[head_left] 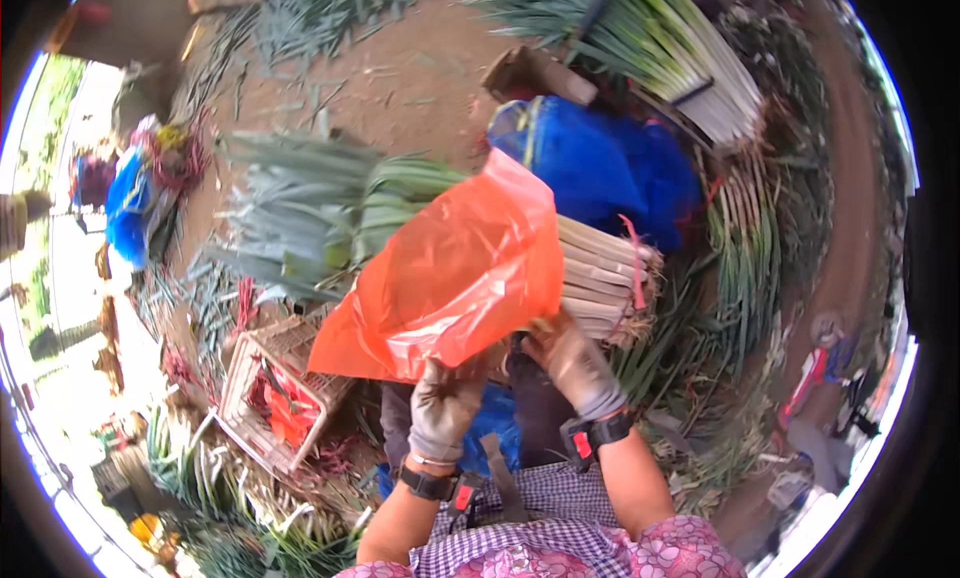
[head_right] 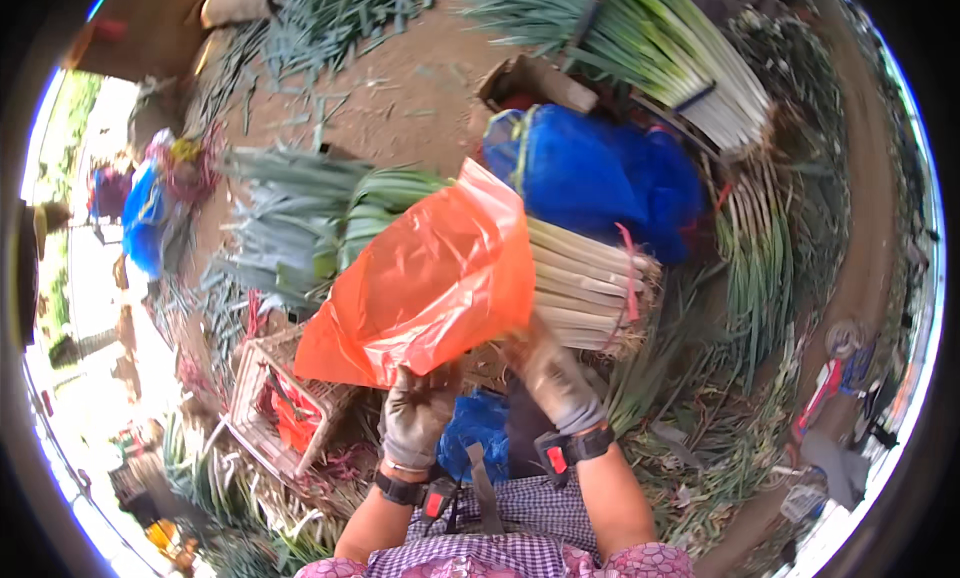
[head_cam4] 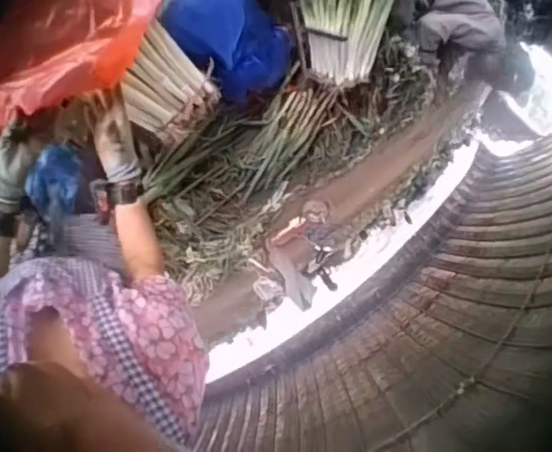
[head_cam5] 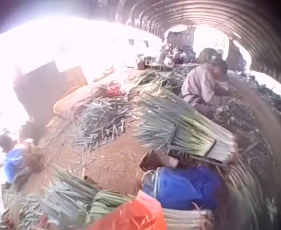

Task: The person bundles leeks by hand, ties them with a green leaf, and wraps the roots in a red plastic sheet. They then slide the bundle into a blue mesh bag and secure it with a plastic strap.

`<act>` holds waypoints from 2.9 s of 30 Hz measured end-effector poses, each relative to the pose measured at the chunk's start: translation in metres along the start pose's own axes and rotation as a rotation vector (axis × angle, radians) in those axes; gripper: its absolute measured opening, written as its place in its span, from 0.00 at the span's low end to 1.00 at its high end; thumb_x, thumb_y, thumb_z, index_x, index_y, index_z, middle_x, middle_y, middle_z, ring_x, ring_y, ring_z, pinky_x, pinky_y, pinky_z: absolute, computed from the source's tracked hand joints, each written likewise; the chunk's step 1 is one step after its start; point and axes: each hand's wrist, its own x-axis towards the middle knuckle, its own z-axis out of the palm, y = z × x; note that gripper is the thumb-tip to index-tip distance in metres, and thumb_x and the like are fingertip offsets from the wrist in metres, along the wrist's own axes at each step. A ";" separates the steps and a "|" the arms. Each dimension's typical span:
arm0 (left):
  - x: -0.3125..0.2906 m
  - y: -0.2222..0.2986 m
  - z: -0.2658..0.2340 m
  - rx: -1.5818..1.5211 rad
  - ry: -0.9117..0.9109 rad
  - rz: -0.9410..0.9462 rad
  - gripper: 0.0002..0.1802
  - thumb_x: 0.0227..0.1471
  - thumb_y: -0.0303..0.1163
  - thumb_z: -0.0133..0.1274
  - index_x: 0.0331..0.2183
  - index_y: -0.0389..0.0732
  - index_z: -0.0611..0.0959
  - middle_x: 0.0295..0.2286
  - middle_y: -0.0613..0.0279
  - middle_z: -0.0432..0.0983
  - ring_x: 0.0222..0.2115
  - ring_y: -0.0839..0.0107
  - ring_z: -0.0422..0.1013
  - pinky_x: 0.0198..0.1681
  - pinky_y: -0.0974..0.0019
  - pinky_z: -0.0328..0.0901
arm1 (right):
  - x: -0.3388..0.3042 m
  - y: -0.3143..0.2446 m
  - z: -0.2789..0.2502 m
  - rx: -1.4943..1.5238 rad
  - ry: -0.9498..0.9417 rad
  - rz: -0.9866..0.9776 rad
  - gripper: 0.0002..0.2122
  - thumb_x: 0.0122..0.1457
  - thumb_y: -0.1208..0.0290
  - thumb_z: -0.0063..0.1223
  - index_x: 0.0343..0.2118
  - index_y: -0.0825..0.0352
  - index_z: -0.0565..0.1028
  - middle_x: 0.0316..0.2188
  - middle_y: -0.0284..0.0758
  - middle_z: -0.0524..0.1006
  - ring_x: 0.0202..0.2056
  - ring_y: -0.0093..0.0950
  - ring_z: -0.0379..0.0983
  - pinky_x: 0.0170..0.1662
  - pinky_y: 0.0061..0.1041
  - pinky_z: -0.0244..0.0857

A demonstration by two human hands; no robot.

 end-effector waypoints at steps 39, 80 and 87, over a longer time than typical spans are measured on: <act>0.123 -0.046 0.089 1.588 -0.115 -0.062 0.06 0.53 0.24 0.53 0.35 0.36 0.80 0.28 0.69 0.75 0.26 0.82 0.69 0.30 0.78 0.65 | -0.050 -0.025 -0.048 0.337 0.409 -0.201 0.22 0.54 0.64 0.59 0.48 0.70 0.70 0.43 0.31 0.74 0.46 0.24 0.71 0.50 0.24 0.64; 0.077 -0.240 0.074 2.506 -0.406 0.159 0.16 0.51 0.29 0.54 0.42 0.33 0.76 0.36 0.57 0.73 0.37 0.70 0.69 0.41 0.70 0.63 | -0.090 -0.119 -0.157 -0.464 0.618 -0.075 0.09 0.51 0.69 0.63 0.29 0.68 0.76 0.23 0.29 0.76 0.25 0.19 0.71 0.30 0.21 0.64; 0.100 -0.252 0.066 2.084 0.018 -0.278 0.10 0.58 0.33 0.50 0.33 0.35 0.79 0.24 0.69 0.74 0.25 0.81 0.69 0.31 0.76 0.65 | -0.092 -0.112 -0.186 -0.376 0.632 -0.063 0.12 0.48 0.66 0.65 0.29 0.68 0.75 0.22 0.32 0.76 0.24 0.18 0.70 0.33 0.21 0.64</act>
